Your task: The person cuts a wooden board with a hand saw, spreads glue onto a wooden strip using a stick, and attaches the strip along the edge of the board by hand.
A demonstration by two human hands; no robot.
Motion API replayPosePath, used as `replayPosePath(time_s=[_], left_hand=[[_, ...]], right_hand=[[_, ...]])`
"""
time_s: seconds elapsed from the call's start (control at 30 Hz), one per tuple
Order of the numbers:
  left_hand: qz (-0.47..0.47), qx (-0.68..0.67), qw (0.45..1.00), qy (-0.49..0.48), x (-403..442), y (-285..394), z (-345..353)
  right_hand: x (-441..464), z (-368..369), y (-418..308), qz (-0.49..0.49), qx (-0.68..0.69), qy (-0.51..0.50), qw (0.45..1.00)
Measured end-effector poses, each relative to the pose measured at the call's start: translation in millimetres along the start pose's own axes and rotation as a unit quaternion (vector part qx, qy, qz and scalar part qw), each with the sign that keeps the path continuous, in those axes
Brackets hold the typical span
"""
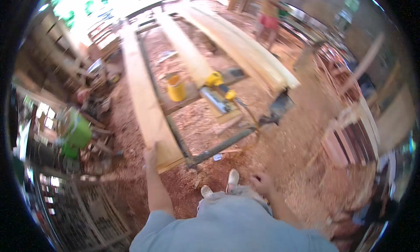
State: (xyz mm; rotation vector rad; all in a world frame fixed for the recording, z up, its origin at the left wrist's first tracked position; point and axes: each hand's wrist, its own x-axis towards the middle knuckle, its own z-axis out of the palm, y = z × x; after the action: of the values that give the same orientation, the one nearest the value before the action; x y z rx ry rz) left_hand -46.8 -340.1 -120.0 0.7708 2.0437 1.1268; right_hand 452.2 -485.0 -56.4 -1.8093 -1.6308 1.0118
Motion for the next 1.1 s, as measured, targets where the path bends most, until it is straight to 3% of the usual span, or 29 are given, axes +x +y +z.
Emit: replayPosePath(time_s=[0.03, 0.07, 0.23, 0.33, 0.4, 0.57, 0.73, 0.87, 0.93, 1.0, 1.1], left_hand=[[0.019, -0.042, 0.999, -0.004, 16.9, -22.6, 8.9], [0.003, 0.000, 1.000, -0.012, 22.5, -27.9, 7.7], [0.011, 0.018, 1.000, 0.023, 17.9, -26.5, 11.5], [0.022, -0.007, 1.000, -0.018, -3.1, -42.6, 12.7], [0.023, 0.073, 0.996, 0.037, -37.8, -35.8, 11.3], [0.031, 0.071, 0.996, 0.044, -105.4, -53.1, 13.2], [-0.003, 0.131, 0.989, 0.065, -206.2, -57.8, 18.3], [0.050, 0.082, 0.994, 0.051, -280.9, -96.6, 32.4], [0.000, 0.122, 0.991, 0.059, -312.8, -123.6, 46.4], [0.018, 0.082, 0.995, 0.050, -355.2, -129.1, 55.9], [0.050, 0.106, 0.993, 0.027, -397.4, -150.9, 73.2]], right_hand=[[-11.3, 10.6, 25.6, 0.015, 0.027, -0.014, 0.999], [-18.9, 15.7, 46.8, 0.037, 0.053, -0.022, 0.998], [-51.3, 10.6, 6.8, 0.060, -0.008, -0.055, 0.997], [-59.7, 13.7, 18.1, 0.060, -0.011, -0.057, 0.996], [-62.5, 23.3, 28.5, 0.071, 0.030, -0.048, 0.996], [-117.5, 44.0, 65.6, 0.048, 0.084, -0.058, 0.994], [-203.9, 58.5, 105.6, 0.142, 0.176, -0.060, 0.972], [-254.6, 85.8, 146.8, 0.069, 0.164, -0.053, 0.983], [-270.5, 92.0, 118.9, 0.134, 0.230, -0.070, 0.961], [-272.2, 112.6, 117.8, 0.176, 0.313, -0.075, 0.930], [-257.1, 144.8, 83.9, 0.219, 0.511, -0.020, 0.831]])
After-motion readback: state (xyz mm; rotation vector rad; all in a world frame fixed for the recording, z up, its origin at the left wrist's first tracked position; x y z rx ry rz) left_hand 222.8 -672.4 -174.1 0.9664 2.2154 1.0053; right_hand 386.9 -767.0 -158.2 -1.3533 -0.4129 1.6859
